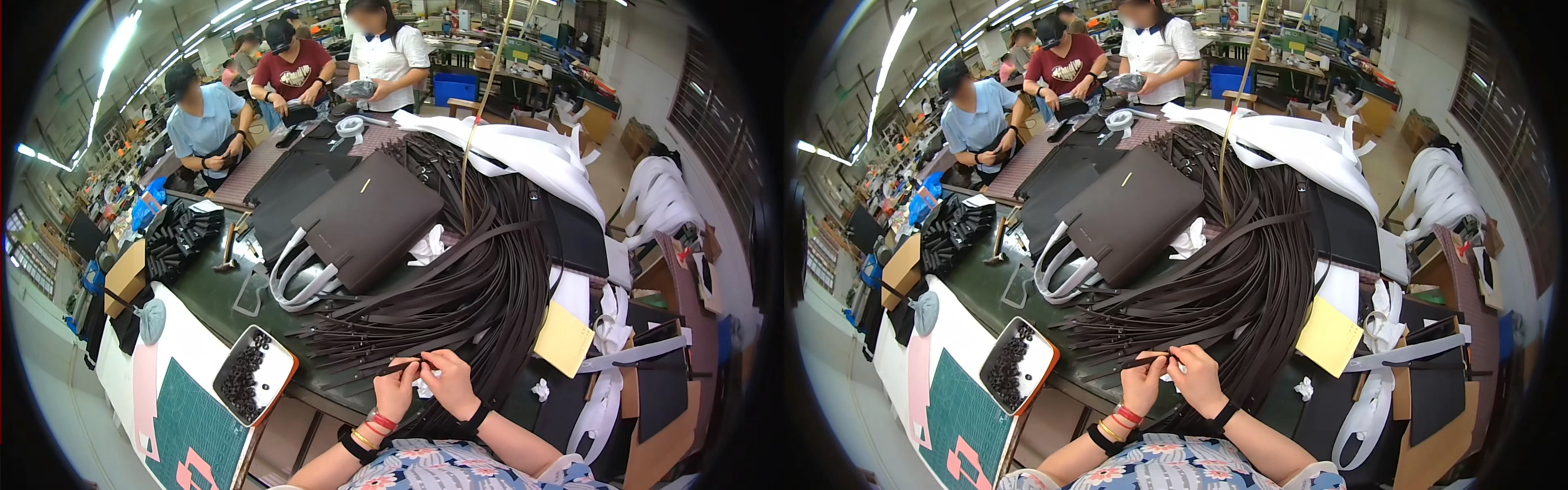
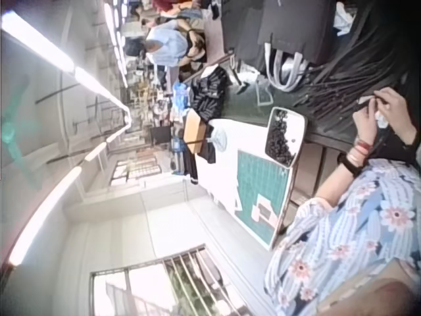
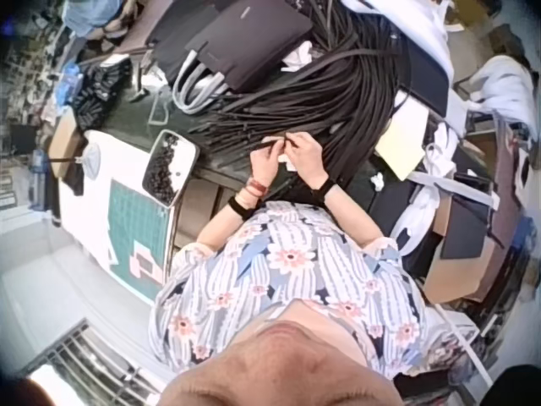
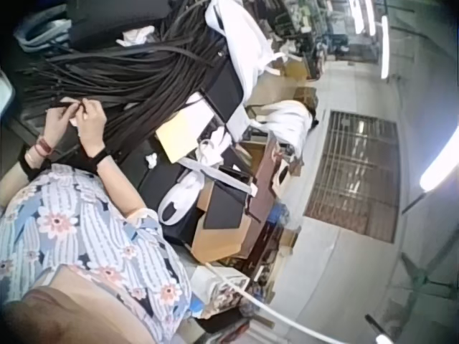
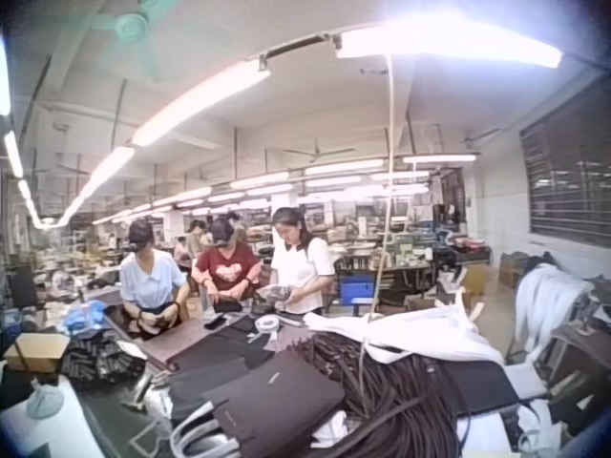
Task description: The person attaches small black plastic clips to the ends of long black straps by hand. They pick up a strap, slide a clip onto the end, and place the finished strap onto a growing pile on the table. The process is repetitive and performed entirely by hand without tools.
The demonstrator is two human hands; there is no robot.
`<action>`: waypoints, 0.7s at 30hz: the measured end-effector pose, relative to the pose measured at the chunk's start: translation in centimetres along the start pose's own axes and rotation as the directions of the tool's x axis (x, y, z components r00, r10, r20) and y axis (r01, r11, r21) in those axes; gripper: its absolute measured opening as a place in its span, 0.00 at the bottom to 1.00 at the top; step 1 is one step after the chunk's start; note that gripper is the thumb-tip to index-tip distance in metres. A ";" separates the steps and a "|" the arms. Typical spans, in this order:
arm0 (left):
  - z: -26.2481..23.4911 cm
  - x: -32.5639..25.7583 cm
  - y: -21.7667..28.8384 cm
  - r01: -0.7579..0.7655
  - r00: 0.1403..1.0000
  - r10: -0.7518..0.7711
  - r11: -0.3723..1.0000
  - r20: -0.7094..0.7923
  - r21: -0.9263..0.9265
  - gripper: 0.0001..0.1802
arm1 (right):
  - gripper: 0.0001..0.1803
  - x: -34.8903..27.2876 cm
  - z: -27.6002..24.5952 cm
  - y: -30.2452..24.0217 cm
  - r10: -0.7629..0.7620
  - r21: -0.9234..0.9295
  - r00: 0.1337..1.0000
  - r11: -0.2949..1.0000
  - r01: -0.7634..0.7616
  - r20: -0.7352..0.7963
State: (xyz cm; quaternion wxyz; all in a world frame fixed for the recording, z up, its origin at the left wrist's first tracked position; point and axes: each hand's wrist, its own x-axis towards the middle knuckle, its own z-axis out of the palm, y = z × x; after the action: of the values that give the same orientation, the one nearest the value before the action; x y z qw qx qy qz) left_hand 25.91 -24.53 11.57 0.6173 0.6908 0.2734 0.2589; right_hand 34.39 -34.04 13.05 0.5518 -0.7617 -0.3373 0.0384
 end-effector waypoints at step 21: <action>-1.1 -0.6 -0.3 0.068 0.992 -0.036 0.963 0.125 -0.261 0.08 | 0.16 1.0 -2.9 1.7 0.071 0.348 0.926 0.914 -0.209 0.370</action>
State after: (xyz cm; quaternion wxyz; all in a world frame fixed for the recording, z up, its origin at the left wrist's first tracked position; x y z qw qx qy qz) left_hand 24.65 -24.11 11.34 0.7258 0.6088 0.2172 0.2352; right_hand 37.25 -36.09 13.00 0.6160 -0.6433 -0.3598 0.2778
